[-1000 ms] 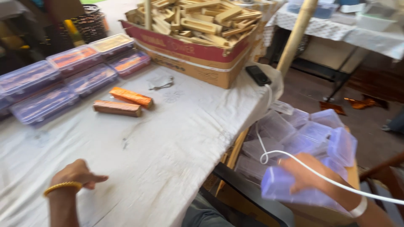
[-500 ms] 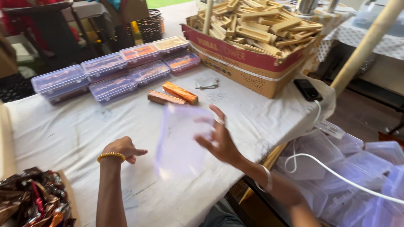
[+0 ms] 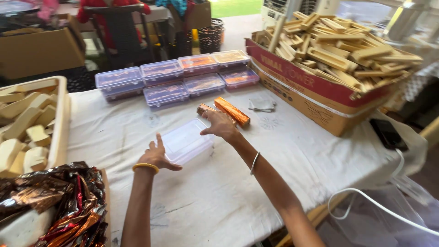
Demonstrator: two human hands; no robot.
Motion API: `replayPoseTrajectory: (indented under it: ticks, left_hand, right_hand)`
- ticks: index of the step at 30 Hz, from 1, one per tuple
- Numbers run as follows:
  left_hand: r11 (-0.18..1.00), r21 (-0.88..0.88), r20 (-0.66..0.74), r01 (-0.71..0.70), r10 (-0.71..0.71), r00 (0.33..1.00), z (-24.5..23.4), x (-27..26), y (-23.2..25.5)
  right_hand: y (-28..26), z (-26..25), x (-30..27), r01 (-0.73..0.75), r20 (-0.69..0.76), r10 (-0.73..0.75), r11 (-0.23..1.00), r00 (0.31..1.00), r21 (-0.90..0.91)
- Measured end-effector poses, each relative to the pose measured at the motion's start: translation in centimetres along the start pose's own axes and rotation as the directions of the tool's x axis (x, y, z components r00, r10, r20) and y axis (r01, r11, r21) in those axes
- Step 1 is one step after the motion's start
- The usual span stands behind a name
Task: The person wraps wooden blocks in foil and places them into plastic containers.
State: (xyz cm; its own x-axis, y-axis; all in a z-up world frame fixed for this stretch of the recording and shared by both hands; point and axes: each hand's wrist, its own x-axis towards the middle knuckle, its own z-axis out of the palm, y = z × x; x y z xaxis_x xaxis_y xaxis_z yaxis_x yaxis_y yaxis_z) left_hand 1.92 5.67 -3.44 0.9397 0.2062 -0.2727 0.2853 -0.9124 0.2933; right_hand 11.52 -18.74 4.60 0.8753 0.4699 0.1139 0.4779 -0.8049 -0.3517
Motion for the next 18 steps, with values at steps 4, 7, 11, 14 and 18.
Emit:
replayPoseTrajectory:
  ticks: [4,7,11,14,18]
  left_hand:
    - [0.998,-0.011,-0.005,0.065,-0.065,0.998,-1.5,-2.3,1.4]
    - [0.995,-0.102,-0.061,-0.015,0.009,0.998,-1.5,-1.2,0.0]
    - [0.994,-0.017,-0.284,-0.107,0.098,0.954,-1.6,-0.9,-1.6]
    - [0.997,-0.064,-0.446,-0.031,-0.001,0.895,-1.3,-0.5,-2.0]
    - [0.962,-0.242,-0.555,-0.128,-0.029,0.831,-0.5,0.7,-2.6]
  right_hand:
    - [1.8,5.0,5.6,0.146,-0.026,-0.144,0.986,0.989,0.077]
    - [3.4,8.4,8.7,0.224,-0.024,-0.223,0.971,0.974,0.086]
    - [3.4,7.5,8.5,0.152,0.064,-0.159,0.982,0.985,0.113]
    - [2.7,4.6,6.8,0.053,0.105,-0.077,0.976,0.991,0.210]
    - [0.4,1.4,4.8,0.066,0.201,-0.155,0.918,0.967,0.392]
